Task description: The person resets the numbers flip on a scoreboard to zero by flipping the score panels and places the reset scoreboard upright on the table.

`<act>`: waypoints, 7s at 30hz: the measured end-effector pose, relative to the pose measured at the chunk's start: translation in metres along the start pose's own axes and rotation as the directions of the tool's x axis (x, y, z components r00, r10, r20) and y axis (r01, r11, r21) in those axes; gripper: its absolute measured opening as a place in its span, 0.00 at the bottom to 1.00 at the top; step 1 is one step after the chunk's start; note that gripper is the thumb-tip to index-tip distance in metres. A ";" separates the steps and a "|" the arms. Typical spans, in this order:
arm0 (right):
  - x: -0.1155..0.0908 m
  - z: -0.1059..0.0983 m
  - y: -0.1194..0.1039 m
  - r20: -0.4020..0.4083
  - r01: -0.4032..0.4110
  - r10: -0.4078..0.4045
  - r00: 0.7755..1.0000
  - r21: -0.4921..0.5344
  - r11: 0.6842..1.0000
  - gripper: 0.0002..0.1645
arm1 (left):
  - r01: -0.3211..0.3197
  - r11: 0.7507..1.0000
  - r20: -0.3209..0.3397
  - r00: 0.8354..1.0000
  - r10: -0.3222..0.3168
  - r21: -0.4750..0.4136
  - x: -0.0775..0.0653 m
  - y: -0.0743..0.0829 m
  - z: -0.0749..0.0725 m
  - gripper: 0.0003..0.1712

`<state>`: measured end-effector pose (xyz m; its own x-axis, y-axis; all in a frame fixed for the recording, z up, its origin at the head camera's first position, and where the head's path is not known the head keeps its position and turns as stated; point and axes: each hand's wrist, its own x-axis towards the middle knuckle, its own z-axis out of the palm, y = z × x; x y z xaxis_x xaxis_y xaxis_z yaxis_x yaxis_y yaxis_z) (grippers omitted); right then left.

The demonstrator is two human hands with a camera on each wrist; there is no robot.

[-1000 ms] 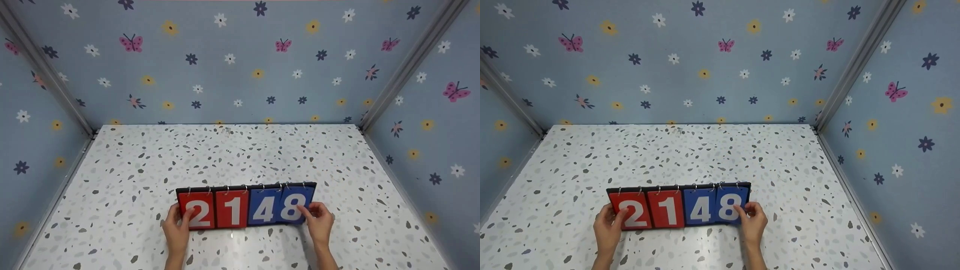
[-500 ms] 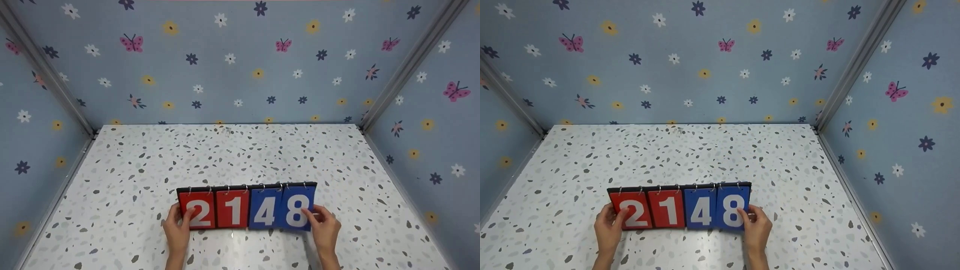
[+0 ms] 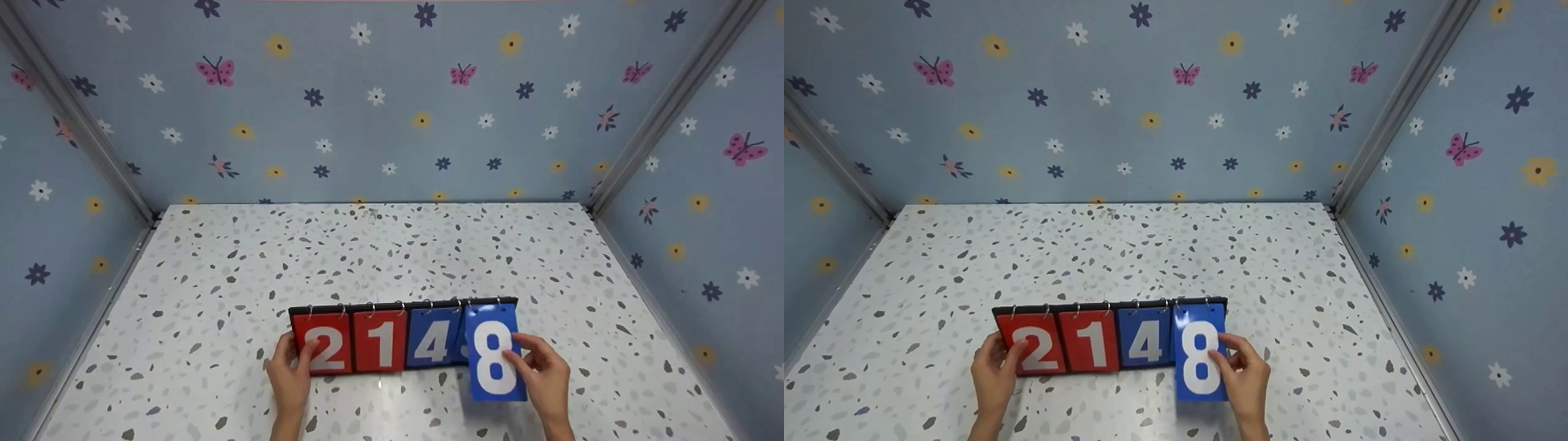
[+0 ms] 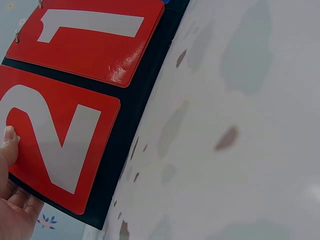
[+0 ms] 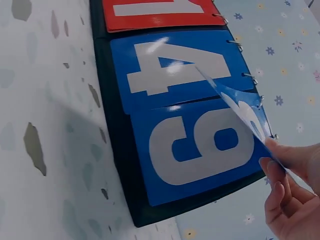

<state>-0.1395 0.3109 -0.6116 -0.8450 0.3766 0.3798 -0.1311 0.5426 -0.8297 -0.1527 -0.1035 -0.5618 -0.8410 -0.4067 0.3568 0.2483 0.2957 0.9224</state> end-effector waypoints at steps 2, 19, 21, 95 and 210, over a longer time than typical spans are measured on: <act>0.002 -0.008 -0.007 0.050 0.013 -0.019 0.999 0.121 0.993 0.19 | -0.010 1.000 -0.001 1.000 0.010 0.010 0.000 0.002 -0.001 0.15; 0.028 -0.059 -0.149 0.320 -0.101 -0.068 0.945 0.483 0.870 0.14 | -0.047 0.999 -0.023 0.999 0.047 0.015 -0.001 0.035 -0.004 0.13; 0.032 -0.058 -0.150 0.304 -0.051 -0.123 0.945 0.506 0.861 0.15 | -0.043 0.999 -0.023 0.999 0.043 0.022 -0.001 0.035 -0.004 0.13; 0.053 0.011 -0.078 -0.206 0.199 -0.126 0.970 0.388 0.900 0.08 | -0.033 0.999 -0.016 0.999 0.033 0.034 -0.001 0.036 -0.004 0.14; 0.104 -0.016 -0.176 0.020 0.310 -0.326 0.945 0.255 0.916 0.06 | -0.049 0.999 -0.013 0.999 0.049 -0.019 -0.002 0.032 -0.003 0.14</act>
<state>-0.1960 0.2667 -0.4196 -0.7663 0.1645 0.6211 -0.5144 0.4222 -0.7464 -0.1413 -0.0960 -0.5324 -0.8215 -0.4031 0.4033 0.2982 0.2990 0.9064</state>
